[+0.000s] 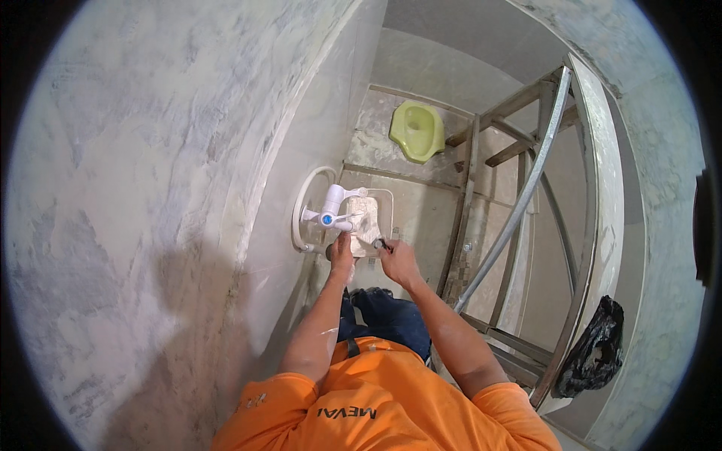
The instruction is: The person scrapes plaster from a bag into a container using a putty knife and then applies the plaster to a wall.
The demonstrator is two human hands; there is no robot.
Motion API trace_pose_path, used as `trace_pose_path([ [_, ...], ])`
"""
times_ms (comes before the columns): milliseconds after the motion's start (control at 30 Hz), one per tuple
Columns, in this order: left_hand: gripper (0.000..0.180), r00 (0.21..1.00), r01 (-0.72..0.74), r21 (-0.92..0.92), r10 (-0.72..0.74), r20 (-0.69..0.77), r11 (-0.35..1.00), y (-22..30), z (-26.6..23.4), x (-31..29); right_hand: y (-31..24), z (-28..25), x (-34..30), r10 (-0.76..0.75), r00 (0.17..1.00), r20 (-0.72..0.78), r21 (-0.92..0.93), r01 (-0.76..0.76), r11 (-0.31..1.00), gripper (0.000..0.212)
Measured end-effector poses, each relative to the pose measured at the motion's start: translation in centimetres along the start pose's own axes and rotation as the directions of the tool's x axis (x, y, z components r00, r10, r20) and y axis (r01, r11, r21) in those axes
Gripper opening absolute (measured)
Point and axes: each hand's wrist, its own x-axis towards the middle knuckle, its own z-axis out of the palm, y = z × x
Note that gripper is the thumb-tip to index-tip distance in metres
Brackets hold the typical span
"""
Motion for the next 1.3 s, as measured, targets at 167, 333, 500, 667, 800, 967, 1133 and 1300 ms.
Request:
trace_pose_path([
  [167, 0.061, 0.999, 0.047, -0.022, -0.047, 0.02, 0.999, 1.8, 1.4, -1.3, -0.2, -4.6, -2.8, 0.018, 0.999, -0.041, -0.021, -0.019, 1.0, 0.033],
  [333, 0.069, 0.956, 0.196, 0.187, -0.23, 0.18, 0.962, 2.5, 3.7, -3.6, 2.5, -7.9, -5.4, 0.049, 0.97, -0.24, 0.064, -0.035, 0.997, 0.03],
  [500, 0.07, 0.95, -0.084, 0.409, -0.052, 0.309, 0.909, 2.7, 6.9, -4.0, 1.0, -8.6, -7.1, -0.076, 0.954, -0.29, -0.31, -0.019, 0.95, 0.031],
  [667, 0.065, 0.976, -0.063, 0.135, 0.033, 0.214, 0.989, 5.6, 9.7, -5.1, -1.7, -10.2, -9.1, -0.081, 0.99, -0.115, -0.471, 0.018, 0.882, 0.034],
  [800, 0.062, 0.958, -0.194, 0.227, 0.135, 0.253, 0.954, 6.0, 9.1, -5.4, -4.1, -12.7, -8.0, -0.171, 0.919, -0.355, -0.492, -0.028, 0.87, 0.025],
  [967, 0.062, 0.911, -0.381, 0.319, 0.293, 0.291, 0.868, 6.1, 10.5, -7.6, -3.9, -9.2, -6.7, -0.131, 0.955, -0.268, -0.61, -0.063, 0.79, 0.016],
  [1133, 0.067, 0.956, -0.213, 0.141, 0.177, 0.233, 0.967, 4.3, 6.7, -4.0, -3.6, -7.7, -9.1, -0.185, 0.983, 0.008, -0.614, 0.151, 0.775, 0.019],
  [1300, 0.063, 0.951, -0.227, 0.09, 0.201, 0.236, 0.97, 5.6, 6.8, -5.7, -5.8, -11.9, -9.0, -0.184, 0.983, -0.013, -0.539, 0.148, 0.829, 0.028],
])
